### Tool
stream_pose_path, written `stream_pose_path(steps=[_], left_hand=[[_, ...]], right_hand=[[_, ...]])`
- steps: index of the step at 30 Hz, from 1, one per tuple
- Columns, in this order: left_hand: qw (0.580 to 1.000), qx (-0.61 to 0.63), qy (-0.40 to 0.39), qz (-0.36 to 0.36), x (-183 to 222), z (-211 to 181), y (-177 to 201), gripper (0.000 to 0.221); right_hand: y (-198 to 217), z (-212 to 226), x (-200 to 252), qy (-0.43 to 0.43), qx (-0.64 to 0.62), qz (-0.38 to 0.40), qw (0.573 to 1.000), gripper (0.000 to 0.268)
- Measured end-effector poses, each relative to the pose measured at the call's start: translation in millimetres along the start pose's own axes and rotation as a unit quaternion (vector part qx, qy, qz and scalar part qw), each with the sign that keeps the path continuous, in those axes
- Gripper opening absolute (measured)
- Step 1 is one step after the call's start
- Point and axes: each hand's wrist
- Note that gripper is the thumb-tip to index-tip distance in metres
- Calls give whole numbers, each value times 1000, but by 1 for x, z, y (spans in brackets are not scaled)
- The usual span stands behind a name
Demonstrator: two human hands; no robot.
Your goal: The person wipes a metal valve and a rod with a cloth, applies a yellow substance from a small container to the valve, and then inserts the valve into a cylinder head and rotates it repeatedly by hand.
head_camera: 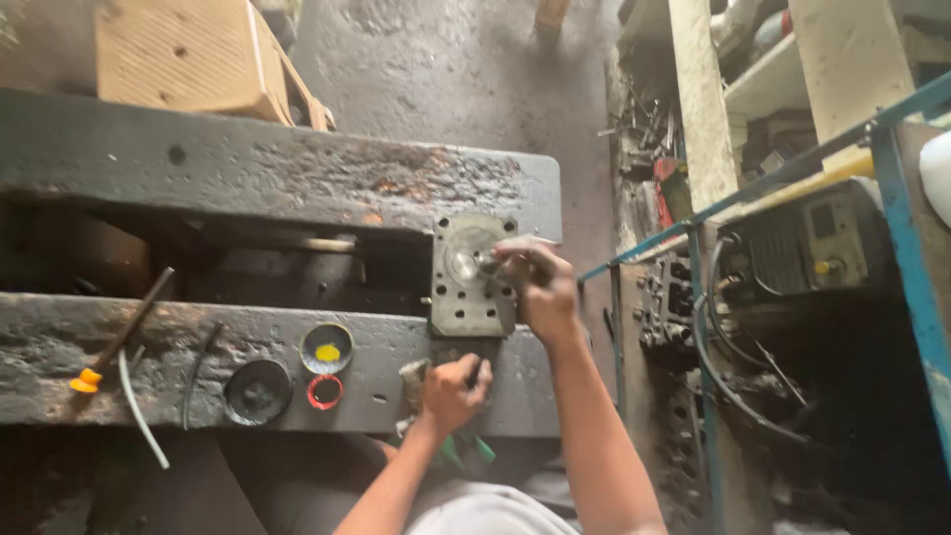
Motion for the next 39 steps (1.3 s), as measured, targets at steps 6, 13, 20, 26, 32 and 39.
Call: stream_pose_path(steps=[6, 13, 20, 26, 32, 39], left_hand=[[999, 24, 11, 17, 3, 5, -1, 22], [997, 68, -38, 9, -4, -11, 17, 15], [979, 167, -82, -81, -64, -53, 67, 26], [805, 563, 70, 174, -194, -83, 16, 79], [779, 597, 119, 149, -165, -101, 7, 82], [824, 514, 164, 176, -196, -82, 2, 87]], right_hand=[[-17, 43, -16, -66, 198, -11, 978, 34], [-15, 57, -37, 35, -133, 101, 985, 51], [-19, 27, -28, 2, -241, -113, 964, 48], [-37, 13, -1, -47, -213, -110, 970, 49], [-29, 4, -33, -65, -158, -175, 970, 70], [-56, 26, -22, 46, 10, -194, 980, 76]])
Point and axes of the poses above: each hand's wrist, its own x-axis away from the middle knuckle, its own y-axis out of the back of the hand, z = x × y
